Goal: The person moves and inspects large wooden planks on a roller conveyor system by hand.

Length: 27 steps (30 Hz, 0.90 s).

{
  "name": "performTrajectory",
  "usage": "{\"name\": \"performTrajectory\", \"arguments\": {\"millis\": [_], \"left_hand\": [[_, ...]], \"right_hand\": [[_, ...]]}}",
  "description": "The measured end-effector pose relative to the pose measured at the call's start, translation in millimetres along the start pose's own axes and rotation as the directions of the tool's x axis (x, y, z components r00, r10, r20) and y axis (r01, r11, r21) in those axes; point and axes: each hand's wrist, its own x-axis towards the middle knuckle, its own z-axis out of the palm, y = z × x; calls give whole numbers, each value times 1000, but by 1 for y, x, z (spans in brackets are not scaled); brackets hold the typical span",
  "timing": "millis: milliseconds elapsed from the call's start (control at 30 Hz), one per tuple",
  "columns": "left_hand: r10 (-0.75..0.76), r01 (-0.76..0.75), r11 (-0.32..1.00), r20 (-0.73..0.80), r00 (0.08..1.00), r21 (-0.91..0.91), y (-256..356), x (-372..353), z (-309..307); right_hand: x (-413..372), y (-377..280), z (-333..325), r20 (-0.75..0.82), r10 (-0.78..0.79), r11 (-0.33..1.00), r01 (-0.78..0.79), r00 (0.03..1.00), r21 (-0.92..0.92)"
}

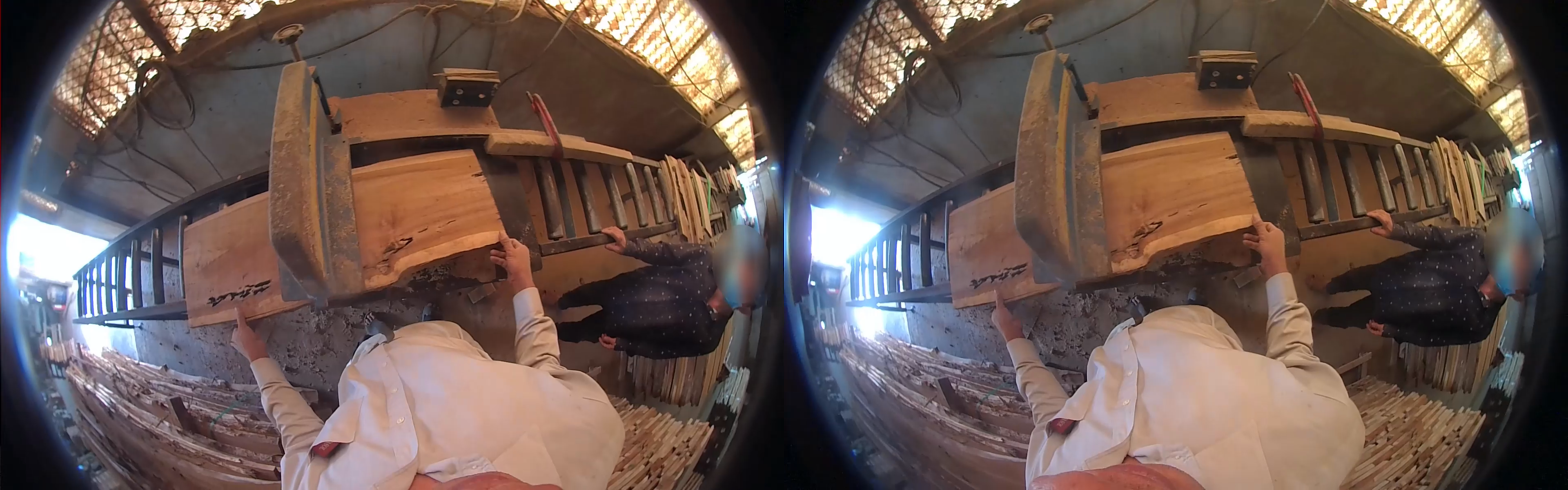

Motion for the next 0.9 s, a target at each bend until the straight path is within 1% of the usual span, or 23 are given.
{"name": "performTrajectory", "arguments": {"millis": [100, 200, 233, 333, 400, 433, 500, 533, 567, 600, 633, 667, 700, 733, 767, 800, 867, 900], "left_hand": [[10, -9, 998, -12, 1000, 64, -15, 14, -3], [-59, 59, 998, 1, 998, -30, 5, -5, 12], [-62, 65, 992, 37, 997, -103, 0, 2, 15], [-9, 12, 992, 22, 1000, -129, 8, 0, 35], [5, 12, 981, 85, 996, -196, 13, -1, 40], [13, 13, 973, 112, 994, -231, 15, 2, 44], [174, -143, 980, 251, 952, -139, 1, 14, 45], [107, -63, 985, 278, 955, -161, 1, 17, 39], [38, 18, 984, 303, 952, -180, 2, 17, 33], [93, -150, 979, 344, 934, 141, 13, 16, 25], [148, -335, 808, 384, 911, 484, 23, 14, 18], [202, -459, 546, 421, 884, 701, 34, 11, 11], [197, -410, 523, 361, 911, 747, 49, 0, 9], [80, -337, 619, 371, 925, 709, 47, 8, 3], [17, -210, 742, 296, 955, 636, 39, 9, 4], [-42, -95, 839, 239, 970, 535, 31, 9, 11], [54, -155, 906, 258, 965, 393, 0, 17, 19], [34, -98, 950, 214, 976, 296, 1, 8, 23]], "right_hand": [[0, -15, -5, 8, 1, 999, -1, 1000, -40], [0, -23, -16, 45, -5, 1000, 7, 999, -25], [0, -26, -19, 35, -10, 1000, 11, 999, -25], [-3, -29, -19, 16, -12, 999, 13, 1000, -41], [-2, -27, -20, 5, -7, 997, 7, 1000, -75], [-1, -27, -22, -38, -46, 989, 40, 998, -141], [1, -22, -17, -78, -115, 953, 88, 990, -290], [-1, -23, -14, -153, -171, 892, 87, 973, -443], [-3, -26, -14, -189, -243, 802, 87, 951, -591], [32, 9, -35, -162, -475, 571, 163, 865, -804], [25, 4, -29, -177, -514, 578, 187, 840, -794], [20, 5, -28, -112, -644, 370, 180, 757, -911], [0, -5, -15, -142, -573, 444, 160, 807, -882], [0, -3, -12, -112, -573, 389, 149, 812, -909], [3, -4, -15, -90, -574, 333, 131, 814, -934], [9, 1, -18, 3, -634, 261, 217, 773, -941], [30, 28, -30, 143, -734, 130, 344, 664, -930], [41, 37, -36, 146, -681, 197, 372, 717, -907]]}}
